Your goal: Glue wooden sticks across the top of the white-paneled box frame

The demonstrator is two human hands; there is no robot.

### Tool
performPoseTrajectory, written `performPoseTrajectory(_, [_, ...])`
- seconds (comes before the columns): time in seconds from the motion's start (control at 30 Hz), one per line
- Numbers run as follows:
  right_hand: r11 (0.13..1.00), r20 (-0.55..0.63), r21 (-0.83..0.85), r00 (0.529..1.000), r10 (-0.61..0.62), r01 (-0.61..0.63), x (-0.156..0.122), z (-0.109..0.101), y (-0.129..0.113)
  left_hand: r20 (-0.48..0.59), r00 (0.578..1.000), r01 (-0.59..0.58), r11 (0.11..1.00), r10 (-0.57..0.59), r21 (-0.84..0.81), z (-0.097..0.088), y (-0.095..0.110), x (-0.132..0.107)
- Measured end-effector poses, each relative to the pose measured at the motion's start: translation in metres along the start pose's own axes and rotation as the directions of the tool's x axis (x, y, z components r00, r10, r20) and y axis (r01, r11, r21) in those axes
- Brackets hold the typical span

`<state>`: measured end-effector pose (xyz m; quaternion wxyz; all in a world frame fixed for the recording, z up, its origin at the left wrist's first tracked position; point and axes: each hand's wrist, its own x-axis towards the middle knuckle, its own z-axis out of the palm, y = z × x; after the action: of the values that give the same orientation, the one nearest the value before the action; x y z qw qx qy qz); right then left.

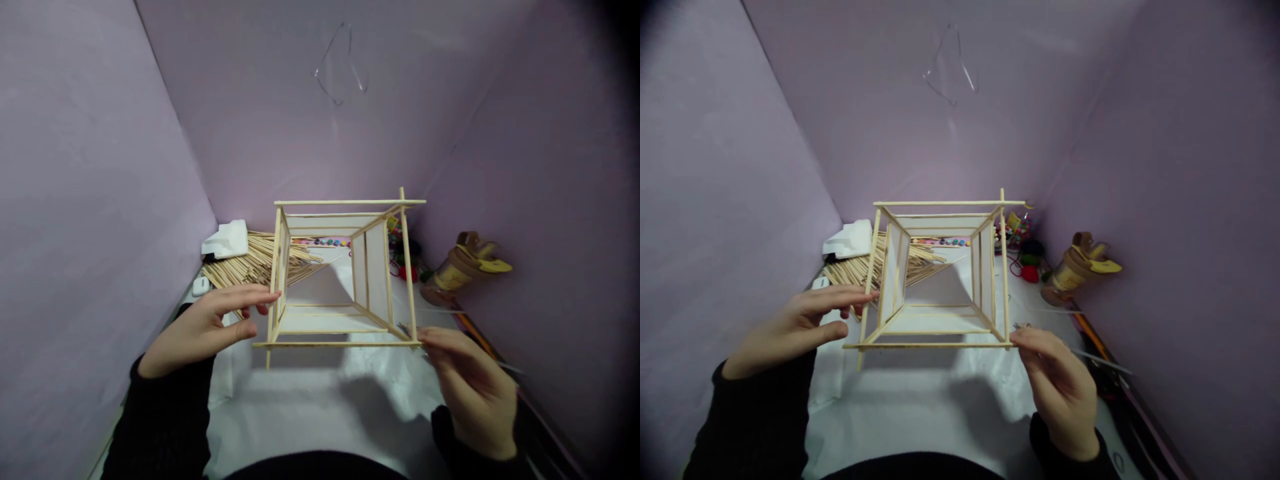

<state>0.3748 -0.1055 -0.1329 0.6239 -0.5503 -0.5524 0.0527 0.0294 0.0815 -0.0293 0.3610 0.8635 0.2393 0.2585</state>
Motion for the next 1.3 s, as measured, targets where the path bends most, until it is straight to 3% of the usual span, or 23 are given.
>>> performPoseTrajectory(0.43, [1.000, -0.022, -0.010, 1.000, 0.013, -0.013, 0.0012, 0.0017, 0.0007, 0.090, 0.995, -0.046, 0.998, 0.042, 0.039, -0.0061, -0.0028, -0.0035])
performPoseTrajectory(0.97, [0.999, -0.064, -0.023, 0.997, 0.032, -0.033, 0.0023, 0.0040, 0.0017, 0.071, 0.997, -0.017, 0.999, 0.015, 0.028, -0.0052, 0.0031, -0.0018])
performPoseTrajectory(1.3, [0.999, -0.032, -0.035, 0.999, 0.018, -0.019, 0.0035, 0.0028, -0.0014, 0.071, 0.997, -0.026, 1.000, 0.025, 0.013, -0.0052, 0.0026, -0.0021])
